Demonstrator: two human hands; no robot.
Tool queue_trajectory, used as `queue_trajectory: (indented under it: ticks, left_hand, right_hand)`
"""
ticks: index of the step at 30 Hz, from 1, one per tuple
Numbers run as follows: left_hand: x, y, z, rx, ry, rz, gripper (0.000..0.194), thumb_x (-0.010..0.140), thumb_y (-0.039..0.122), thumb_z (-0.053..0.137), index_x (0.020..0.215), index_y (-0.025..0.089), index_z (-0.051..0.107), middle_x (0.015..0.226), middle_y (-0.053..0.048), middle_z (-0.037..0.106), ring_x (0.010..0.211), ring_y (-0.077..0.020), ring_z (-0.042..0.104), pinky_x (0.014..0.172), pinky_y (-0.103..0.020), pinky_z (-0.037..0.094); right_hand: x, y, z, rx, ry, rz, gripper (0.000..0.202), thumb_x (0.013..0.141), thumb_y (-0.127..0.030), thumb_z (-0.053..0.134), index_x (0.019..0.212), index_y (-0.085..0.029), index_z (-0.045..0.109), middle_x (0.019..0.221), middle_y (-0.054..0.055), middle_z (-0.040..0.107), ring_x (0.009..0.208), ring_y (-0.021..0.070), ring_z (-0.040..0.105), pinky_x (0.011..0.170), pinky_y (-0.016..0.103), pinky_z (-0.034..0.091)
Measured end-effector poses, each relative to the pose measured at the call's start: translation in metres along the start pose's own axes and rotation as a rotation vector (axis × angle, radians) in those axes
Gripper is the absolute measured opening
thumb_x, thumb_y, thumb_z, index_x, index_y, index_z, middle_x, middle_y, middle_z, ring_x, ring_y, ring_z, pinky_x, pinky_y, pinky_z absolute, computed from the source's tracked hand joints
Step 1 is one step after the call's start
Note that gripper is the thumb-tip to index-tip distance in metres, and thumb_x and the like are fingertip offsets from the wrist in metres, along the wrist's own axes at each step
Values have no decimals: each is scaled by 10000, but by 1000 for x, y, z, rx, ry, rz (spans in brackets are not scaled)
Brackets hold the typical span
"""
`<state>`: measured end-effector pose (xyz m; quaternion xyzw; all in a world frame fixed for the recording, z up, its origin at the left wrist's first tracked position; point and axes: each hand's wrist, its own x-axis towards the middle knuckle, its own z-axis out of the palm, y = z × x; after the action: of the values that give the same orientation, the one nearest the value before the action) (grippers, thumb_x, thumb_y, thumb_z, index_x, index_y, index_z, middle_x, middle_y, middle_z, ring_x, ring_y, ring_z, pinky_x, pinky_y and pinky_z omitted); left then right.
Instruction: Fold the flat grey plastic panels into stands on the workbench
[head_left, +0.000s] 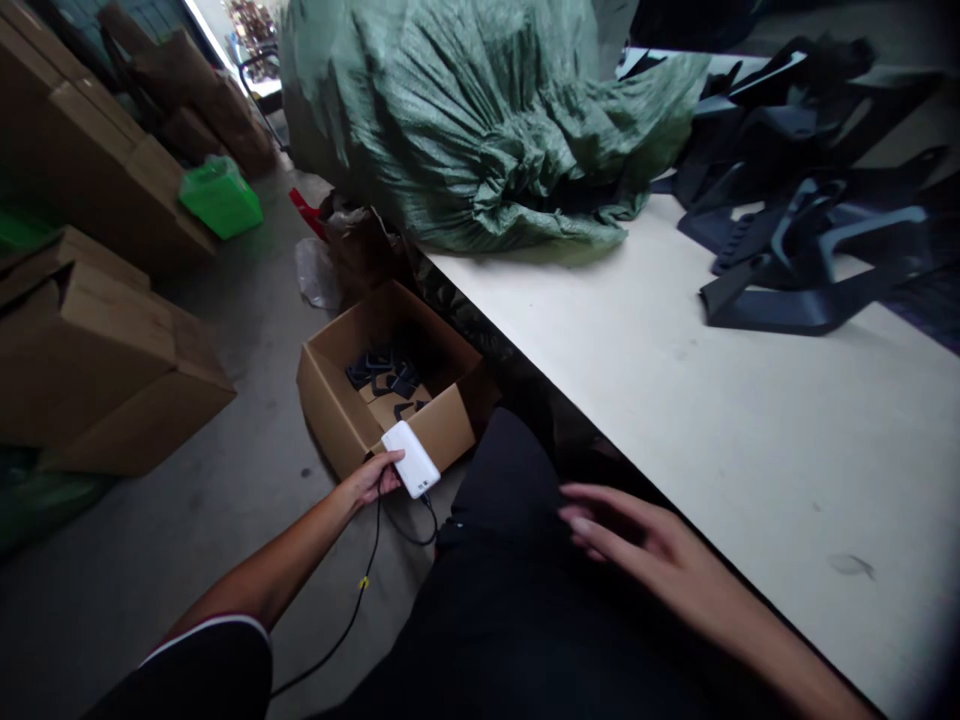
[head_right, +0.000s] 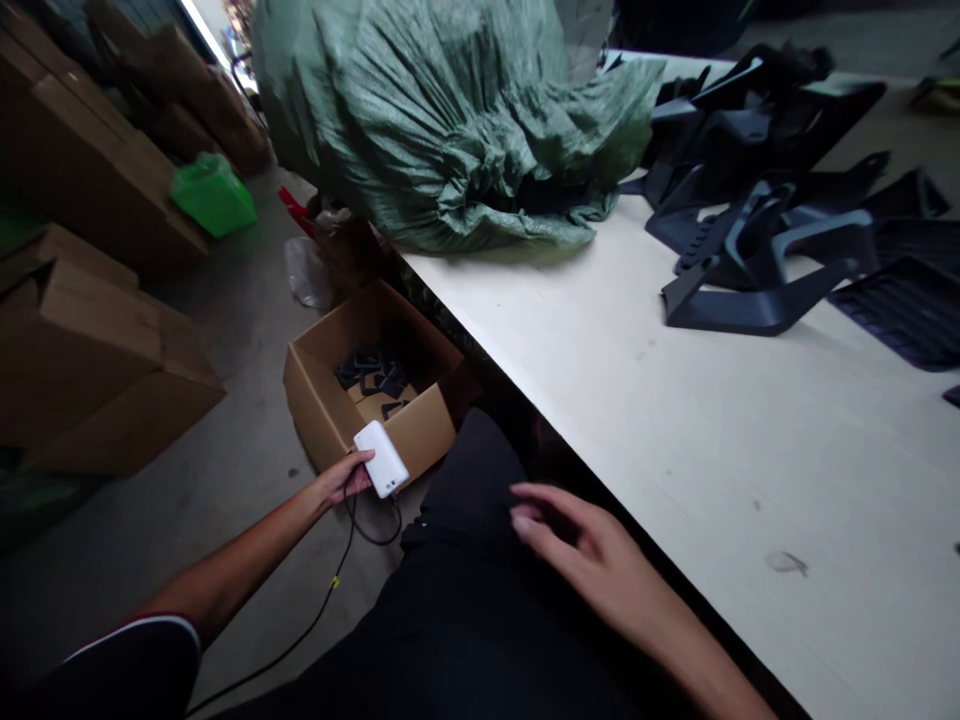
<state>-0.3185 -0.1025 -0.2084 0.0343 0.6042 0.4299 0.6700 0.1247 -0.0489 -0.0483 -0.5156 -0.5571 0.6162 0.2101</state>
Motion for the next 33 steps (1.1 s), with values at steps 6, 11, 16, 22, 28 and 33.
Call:
queue_trajectory:
  ticks: [6,11,16,22,28,33]
  left_hand:
    - [-20,17,36,0,-125,47,491,824,148,808,1290,91,665,1080,-175,814,992,-305,787,905,-402,630]
    - [-36,31,62,40,-196,48,490,808,183,838,1263,92,680,1112,-172,807,986,-304,779,925,-426,620]
    - [-47,41,94,108,-268,50,439,768,268,879,1132,81,720,993,-164,813,937,-302,778,870,-391,627]
    - [-64,58,122,226,-341,109,524,681,413,945,1067,105,768,963,-139,818,902,-259,776,806,-306,621]
    - [-67,98,123,412,-429,136,599,708,618,895,990,99,796,866,-175,815,720,-270,775,607,-301,593]
    - [-67,128,105,851,-404,87,678,886,777,609,1073,149,784,732,-147,797,557,-255,733,493,-291,509]
  right_hand:
    - [82,-15,60,26,-185,99,527,784,-495,870,1224,-223,768,1012,102,792,746,212,714,637,339,605]
    - [99,-14,75,143,-266,227,533,830,-498,844,1248,-188,726,1087,126,769,876,222,738,669,307,585]
    - [101,-22,91,160,-377,157,575,803,-554,845,1222,-180,722,977,79,758,767,175,681,591,263,513]
    - [101,-35,99,263,-391,-20,516,765,-614,859,978,-151,774,808,31,735,659,128,597,602,247,419]
    - [104,-47,90,388,-398,2,583,720,-640,890,1012,-145,791,817,54,757,663,140,623,601,254,406]
    - [99,-53,74,383,-290,2,559,756,-649,856,1003,-151,787,710,24,690,562,113,524,521,246,354]
